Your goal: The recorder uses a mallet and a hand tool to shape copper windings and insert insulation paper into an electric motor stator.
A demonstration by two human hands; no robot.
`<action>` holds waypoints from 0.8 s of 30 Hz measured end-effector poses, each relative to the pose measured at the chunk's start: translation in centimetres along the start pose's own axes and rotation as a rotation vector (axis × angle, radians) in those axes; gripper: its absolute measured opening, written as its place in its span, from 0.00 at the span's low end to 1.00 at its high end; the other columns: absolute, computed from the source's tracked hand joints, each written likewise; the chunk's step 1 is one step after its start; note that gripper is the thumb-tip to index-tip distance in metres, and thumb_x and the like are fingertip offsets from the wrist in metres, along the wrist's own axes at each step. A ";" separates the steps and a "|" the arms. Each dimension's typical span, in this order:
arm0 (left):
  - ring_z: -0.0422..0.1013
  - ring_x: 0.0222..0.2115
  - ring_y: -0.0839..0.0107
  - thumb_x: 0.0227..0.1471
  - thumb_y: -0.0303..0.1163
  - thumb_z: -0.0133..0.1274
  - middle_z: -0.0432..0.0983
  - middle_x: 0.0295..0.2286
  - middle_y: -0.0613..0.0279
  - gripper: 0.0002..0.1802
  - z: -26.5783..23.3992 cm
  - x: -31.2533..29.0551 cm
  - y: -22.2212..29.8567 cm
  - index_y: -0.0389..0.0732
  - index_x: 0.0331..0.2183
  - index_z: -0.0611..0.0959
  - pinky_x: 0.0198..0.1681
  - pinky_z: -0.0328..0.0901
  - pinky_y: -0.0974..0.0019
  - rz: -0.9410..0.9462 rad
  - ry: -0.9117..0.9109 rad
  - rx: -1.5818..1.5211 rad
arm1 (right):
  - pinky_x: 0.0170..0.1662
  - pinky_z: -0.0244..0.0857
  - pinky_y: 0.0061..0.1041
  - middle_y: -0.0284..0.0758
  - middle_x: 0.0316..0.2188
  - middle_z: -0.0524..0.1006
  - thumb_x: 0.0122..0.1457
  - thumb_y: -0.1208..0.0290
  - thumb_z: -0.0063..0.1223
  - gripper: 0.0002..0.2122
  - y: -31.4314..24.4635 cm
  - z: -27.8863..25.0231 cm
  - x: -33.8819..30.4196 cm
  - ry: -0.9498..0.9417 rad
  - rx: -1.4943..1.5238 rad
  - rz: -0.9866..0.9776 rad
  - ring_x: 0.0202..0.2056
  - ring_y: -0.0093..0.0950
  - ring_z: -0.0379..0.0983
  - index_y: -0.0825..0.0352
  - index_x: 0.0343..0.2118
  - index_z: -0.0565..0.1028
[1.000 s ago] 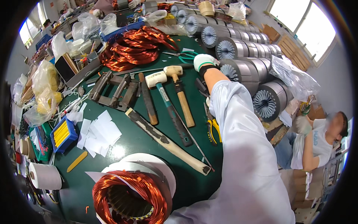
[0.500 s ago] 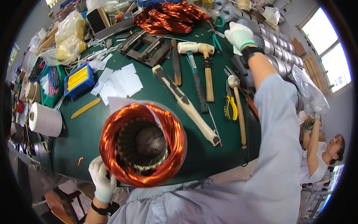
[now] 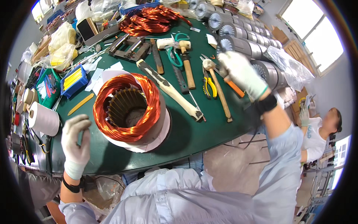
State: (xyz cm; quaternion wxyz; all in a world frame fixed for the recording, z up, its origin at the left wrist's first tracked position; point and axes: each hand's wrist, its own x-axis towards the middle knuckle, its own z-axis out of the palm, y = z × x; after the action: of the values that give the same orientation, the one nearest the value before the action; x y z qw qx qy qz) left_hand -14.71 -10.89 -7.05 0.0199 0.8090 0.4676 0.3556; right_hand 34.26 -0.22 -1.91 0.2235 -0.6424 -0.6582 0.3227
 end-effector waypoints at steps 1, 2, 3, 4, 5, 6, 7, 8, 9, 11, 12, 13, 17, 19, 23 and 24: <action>0.75 0.46 0.52 0.51 0.13 0.51 0.78 0.44 0.47 0.14 -0.5 0.4 0.1 0.34 0.40 0.82 0.54 0.66 0.58 -0.017 0.025 -0.047 | 0.39 0.70 0.38 0.38 0.27 0.75 0.69 0.69 0.43 0.10 -0.6 2.3 -2.3 -0.173 0.487 0.088 0.31 0.37 0.76 0.66 0.43 0.76; 0.75 0.47 0.53 0.51 0.12 0.51 0.78 0.43 0.47 0.15 -0.7 1.0 0.4 0.33 0.40 0.82 0.54 0.66 0.58 0.007 0.068 -0.099 | 0.37 0.70 0.34 0.35 0.28 0.75 0.68 0.70 0.44 0.12 -1.5 5.2 -3.8 -0.267 0.178 -0.121 0.31 0.30 0.75 0.65 0.51 0.74; 0.74 0.47 0.53 0.50 0.12 0.50 0.78 0.43 0.48 0.15 -0.6 1.8 0.6 0.32 0.41 0.82 0.55 0.66 0.59 0.035 0.109 -0.157 | 0.35 0.69 0.30 0.32 0.29 0.74 0.68 0.70 0.44 0.17 -2.4 8.3 -5.1 -0.350 -0.137 -0.320 0.31 0.24 0.75 0.64 0.58 0.71; 0.74 0.47 0.53 0.51 0.15 0.51 0.78 0.43 0.49 0.14 -0.2 2.4 0.9 0.32 0.41 0.82 0.55 0.66 0.56 0.080 0.175 -0.189 | 0.35 0.69 0.30 0.33 0.30 0.74 0.67 0.70 0.44 0.21 -3.3 11.8 -6.6 -0.347 0.127 -0.178 0.31 0.23 0.74 0.63 0.62 0.68; 0.74 0.47 0.53 0.51 0.15 0.51 0.78 0.43 0.49 0.14 -0.1 3.4 1.7 0.32 0.41 0.82 0.55 0.66 0.56 0.085 0.173 -0.186 | 0.35 0.69 0.29 0.33 0.31 0.74 0.66 0.70 0.44 0.25 -3.3 14.4 -7.3 -0.341 0.391 -0.034 0.32 0.23 0.74 0.63 0.67 0.64; 0.75 0.45 0.53 0.48 0.16 0.54 0.79 0.42 0.51 0.14 0.0 4.7 2.9 0.34 0.40 0.83 0.52 0.68 0.54 0.246 0.182 -0.139 | 0.35 0.69 0.29 0.33 0.31 0.74 0.66 0.70 0.44 0.25 -1.8 15.4 -6.5 -0.333 0.395 -0.036 0.32 0.23 0.74 0.63 0.67 0.64; 0.76 0.44 0.52 0.44 0.18 0.58 0.80 0.40 0.53 0.15 -0.2 5.8 4.2 0.36 0.39 0.84 0.49 0.69 0.53 0.405 0.188 -0.081 | 0.37 0.70 0.31 0.37 0.32 0.75 0.65 0.70 0.44 0.27 -0.1 16.4 -4.9 -0.150 0.238 -0.184 0.32 0.28 0.75 0.62 0.69 0.63; 0.76 0.43 0.53 0.43 0.20 0.59 0.80 0.40 0.54 0.15 0.5 6.8 4.8 0.37 0.39 0.84 0.49 0.69 0.52 0.479 0.143 -0.076 | 0.39 0.70 0.32 0.40 0.33 0.77 0.63 0.69 0.44 0.29 1.4 17.2 -3.2 0.031 0.081 -0.317 0.33 0.33 0.76 0.62 0.70 0.63; 0.76 0.43 0.53 0.43 0.22 0.60 0.80 0.40 0.54 0.16 1.0 7.2 5.2 0.37 0.38 0.84 0.49 0.70 0.52 0.537 0.096 -0.053 | 0.41 0.70 0.37 0.45 0.35 0.76 0.64 0.71 0.45 0.22 2.4 17.0 -1.7 0.213 0.005 -0.447 0.35 0.42 0.75 0.64 0.61 0.73; 0.75 0.40 0.56 0.47 0.23 0.52 0.81 0.32 0.56 0.13 2.9 7.2 5.5 0.39 0.36 0.86 0.56 0.64 0.50 0.470 -0.074 -0.177 | 0.42 0.70 0.41 0.44 0.35 0.75 0.65 0.72 0.47 0.07 9.4 15.1 0.5 0.416 -0.594 -0.691 0.39 0.45 0.74 0.66 0.41 0.75; 0.74 0.38 0.57 0.47 0.23 0.52 0.80 0.30 0.58 0.13 2.9 6.4 5.3 0.40 0.35 0.86 0.56 0.63 0.50 0.423 -0.070 -0.153 | 0.39 0.69 0.39 0.42 0.35 0.75 0.64 0.71 0.48 0.07 8.1 14.5 0.2 0.331 -0.306 -0.358 0.37 0.43 0.74 0.66 0.40 0.75; 0.74 0.37 0.58 0.46 0.23 0.52 0.80 0.27 0.60 0.12 3.0 6.0 5.2 0.40 0.34 0.87 0.56 0.63 0.50 0.375 -0.067 -0.133 | 0.37 0.68 0.33 0.39 0.31 0.76 0.68 0.69 0.46 0.07 7.3 13.1 -0.2 0.401 -0.362 -0.519 0.33 0.35 0.74 0.67 0.37 0.74; 0.73 0.36 0.57 0.45 0.23 0.54 0.78 0.26 0.58 0.11 3.0 5.8 5.9 0.40 0.33 0.87 0.57 0.62 0.52 0.392 0.021 -0.107 | 0.31 0.65 0.24 0.33 0.27 0.77 0.73 0.64 0.41 0.14 0.4 12.2 -5.6 0.468 0.471 -0.348 0.24 0.20 0.69 0.68 0.35 0.73; 0.73 0.35 0.56 0.47 0.22 0.53 0.79 0.27 0.56 0.11 2.5 6.4 5.9 0.39 0.33 0.87 0.53 0.64 0.54 0.397 -0.029 -0.097 | 0.30 0.66 0.19 0.33 0.29 0.78 0.73 0.64 0.42 0.14 1.6 13.9 -7.1 0.275 0.268 -0.336 0.25 0.19 0.72 0.69 0.37 0.74; 0.77 0.38 0.61 0.56 0.21 0.51 0.81 0.36 0.54 0.09 0.7 9.0 4.5 0.34 0.39 0.84 0.49 0.68 0.62 0.234 0.068 -0.250 | 0.35 0.72 0.24 0.38 0.38 0.79 0.73 0.58 0.46 0.17 -0.6 11.3 -7.6 0.251 0.534 -0.514 0.32 0.23 0.77 0.70 0.37 0.74; 0.77 0.39 0.57 0.57 0.28 0.54 0.81 0.35 0.51 0.09 1.1 10.1 3.5 0.35 0.38 0.83 0.44 0.68 0.59 0.191 0.175 -0.205 | 0.36 0.74 0.25 0.39 0.40 0.79 0.73 0.56 0.46 0.18 -3.3 10.2 -7.5 0.315 0.620 -0.528 0.34 0.24 0.78 0.70 0.37 0.74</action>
State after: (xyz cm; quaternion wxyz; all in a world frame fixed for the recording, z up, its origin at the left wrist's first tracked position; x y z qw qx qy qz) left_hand -8.33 -4.71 -0.93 0.0275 0.8095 0.3499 0.4707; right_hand 25.24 -8.89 -5.73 0.5783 -0.3961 -0.6296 0.3350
